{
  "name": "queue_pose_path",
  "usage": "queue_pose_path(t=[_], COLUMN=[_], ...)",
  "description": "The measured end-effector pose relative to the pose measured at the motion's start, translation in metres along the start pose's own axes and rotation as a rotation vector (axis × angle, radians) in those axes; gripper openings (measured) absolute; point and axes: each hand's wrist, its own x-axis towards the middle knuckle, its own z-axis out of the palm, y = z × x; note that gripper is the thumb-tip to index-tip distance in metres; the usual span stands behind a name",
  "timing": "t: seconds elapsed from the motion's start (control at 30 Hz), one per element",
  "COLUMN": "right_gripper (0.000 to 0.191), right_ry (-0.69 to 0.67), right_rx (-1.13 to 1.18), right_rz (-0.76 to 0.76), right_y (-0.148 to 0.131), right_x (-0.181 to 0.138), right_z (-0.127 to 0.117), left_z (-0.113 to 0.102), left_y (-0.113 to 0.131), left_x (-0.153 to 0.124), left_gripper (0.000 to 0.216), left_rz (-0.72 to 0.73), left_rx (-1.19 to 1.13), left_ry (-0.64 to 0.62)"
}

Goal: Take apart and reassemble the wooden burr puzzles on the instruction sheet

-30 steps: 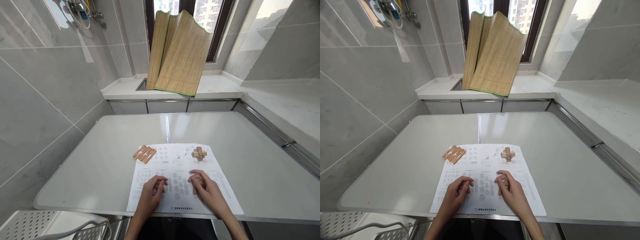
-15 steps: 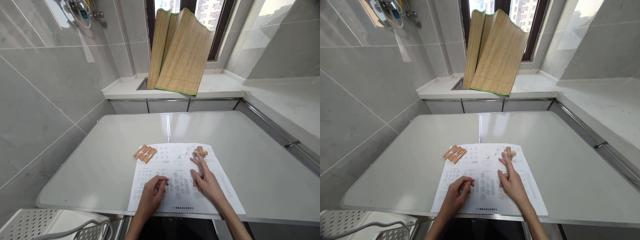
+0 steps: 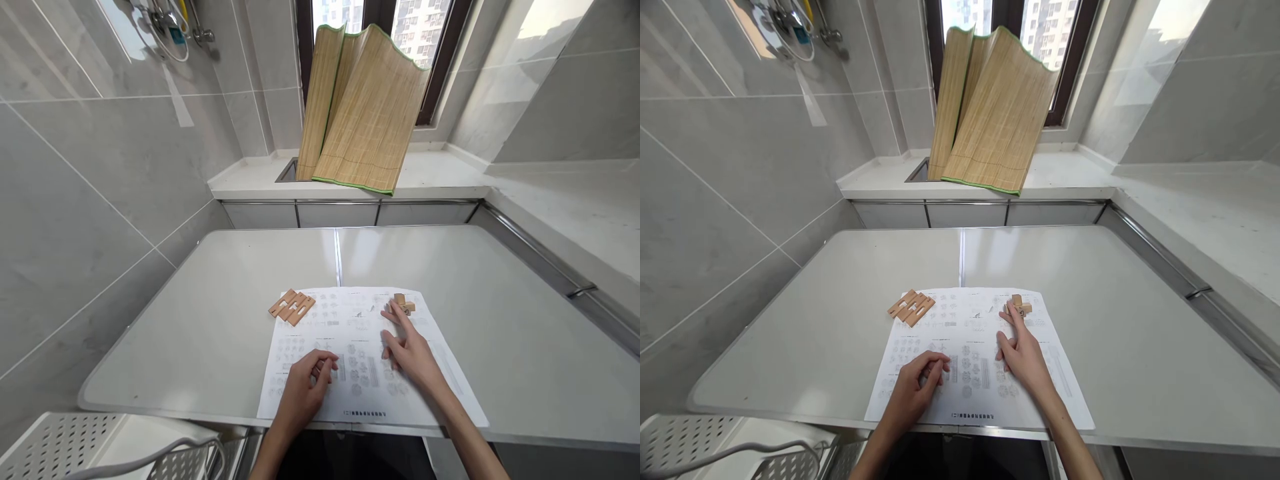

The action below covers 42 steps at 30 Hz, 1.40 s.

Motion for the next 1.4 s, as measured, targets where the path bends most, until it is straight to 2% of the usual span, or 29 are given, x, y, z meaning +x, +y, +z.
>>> queue_pose_path(t=[0.23, 0.4, 0.6, 0.77, 0.9, 1.13, 1.4], right_gripper=[0.076, 0.061, 0.044, 0.041, 0.041, 0.038, 0.037], right_ry=[0.072, 0.163, 0.223, 0.112, 0.097, -0.158, -0.35], right_rx=[-0.055, -0.104, -0.016, 0.141, 0.258, 0.519, 0.648], right_rz=[-0.015, -0.06, -0.059, -0.054, -0.034, 0.023, 0.086], right_y=[0.0, -0.001, -0.005, -0.011, -0.012, -0.018, -0.015], right_x=[0.005, -0.002, -0.014, -0.03, -0.046, -0.063, -0.063], right_z=[0.004, 0.009, 0.015, 0.024, 0.042, 0.069, 0.08], left_z=[-0.001, -0.001, -0.001, -0.002, -0.001, -0.002, -0.012], left_y=[-0.001, -0.001, -0.001, -0.001, -0.002, -0.003, 0.005], left_x=[-0.001, 0.0, 0.0, 0.0, 0.0, 0.001, -0.004], left_gripper=[0.029, 0.027, 0.026, 0.027, 0.029, 0.033, 0.044], left_rz=[0.009, 0.004, 0.002, -0.001, -0.005, -0.008, 0.029], left_rx=[0.006, -0.003, -0.005, -0.006, -0.025, -0.152, -0.115], left_ry=[-0.005, -0.015, -0.02, -0.021, -0.029, -0.017, -0.124])
